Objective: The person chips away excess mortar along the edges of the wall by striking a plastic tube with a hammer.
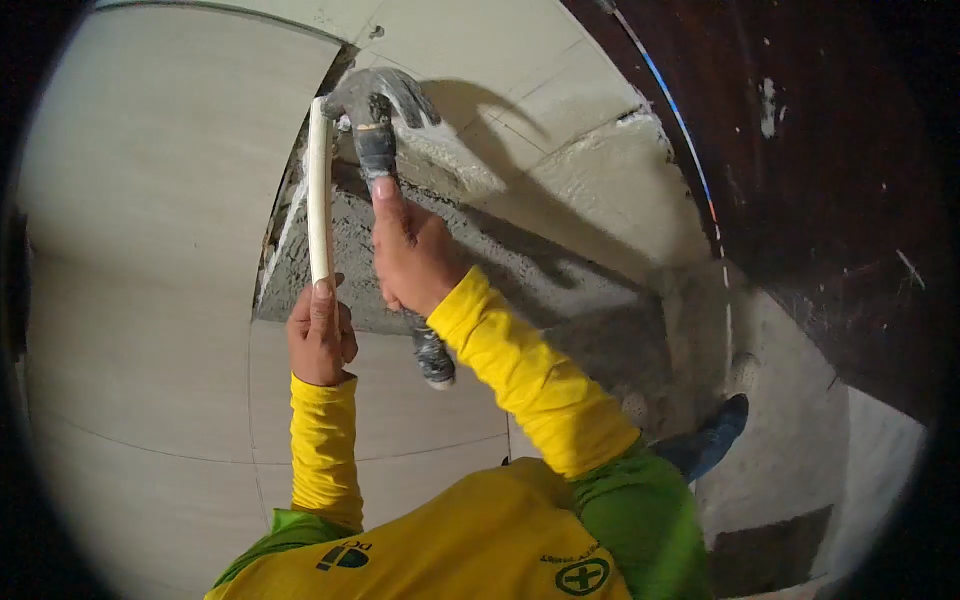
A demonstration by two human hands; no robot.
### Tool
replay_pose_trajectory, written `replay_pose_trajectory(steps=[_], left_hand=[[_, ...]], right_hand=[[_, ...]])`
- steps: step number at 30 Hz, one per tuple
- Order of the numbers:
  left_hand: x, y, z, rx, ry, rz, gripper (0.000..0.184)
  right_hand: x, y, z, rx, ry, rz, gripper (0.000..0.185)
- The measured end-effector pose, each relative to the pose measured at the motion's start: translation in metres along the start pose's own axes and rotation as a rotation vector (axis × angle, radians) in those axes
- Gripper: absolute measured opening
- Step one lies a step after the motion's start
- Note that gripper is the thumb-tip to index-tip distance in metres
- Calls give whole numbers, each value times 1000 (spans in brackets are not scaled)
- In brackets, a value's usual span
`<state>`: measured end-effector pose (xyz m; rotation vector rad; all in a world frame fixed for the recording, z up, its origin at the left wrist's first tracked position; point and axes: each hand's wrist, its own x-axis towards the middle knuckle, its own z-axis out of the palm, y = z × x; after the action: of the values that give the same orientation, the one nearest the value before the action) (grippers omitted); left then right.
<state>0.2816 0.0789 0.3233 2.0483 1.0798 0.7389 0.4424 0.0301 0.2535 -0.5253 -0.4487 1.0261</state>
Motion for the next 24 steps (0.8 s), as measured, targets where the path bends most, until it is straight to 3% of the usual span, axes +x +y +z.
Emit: replay_pose_trajectory(steps=[2, 4, 8, 10, 12, 14, 15, 22, 24], left_hand=[[-4, 9, 6, -129, 56, -85, 33], [-4, 7, 6, -114, 52, -76, 33], [-4, 8, 0, -27, 47, -32, 34], [-5, 12, -6, -19, 37, -74, 37], [-7, 14, -15, -10, 32, -114, 40], [-7, 14, -20, 117, -6, -58, 39], [-6, 17, -20, 123, -8, -58, 39], [6, 29, -19, 183, -12, -1, 31], [7, 27, -19, 147, -9, 41, 30]], right_hand=[[-3, -2, -1, -39, 53, 21, 66], [-2, 14, 7, -33, 181, -299, 64], [4, 26, 18, 58, 282, -417, 63], [1, 5, 8, 63, -4, 76, 62], [-3, 13, 8, 24, 13, 45, 61], [-7, 23, 10, 8, 167, -215, 62], [-16, 16, 12, 132, 166, -124, 63], [-22, 27, 8, 108, 170, -134, 66], [-19, 32, 11, 71, 229, -277, 67]])
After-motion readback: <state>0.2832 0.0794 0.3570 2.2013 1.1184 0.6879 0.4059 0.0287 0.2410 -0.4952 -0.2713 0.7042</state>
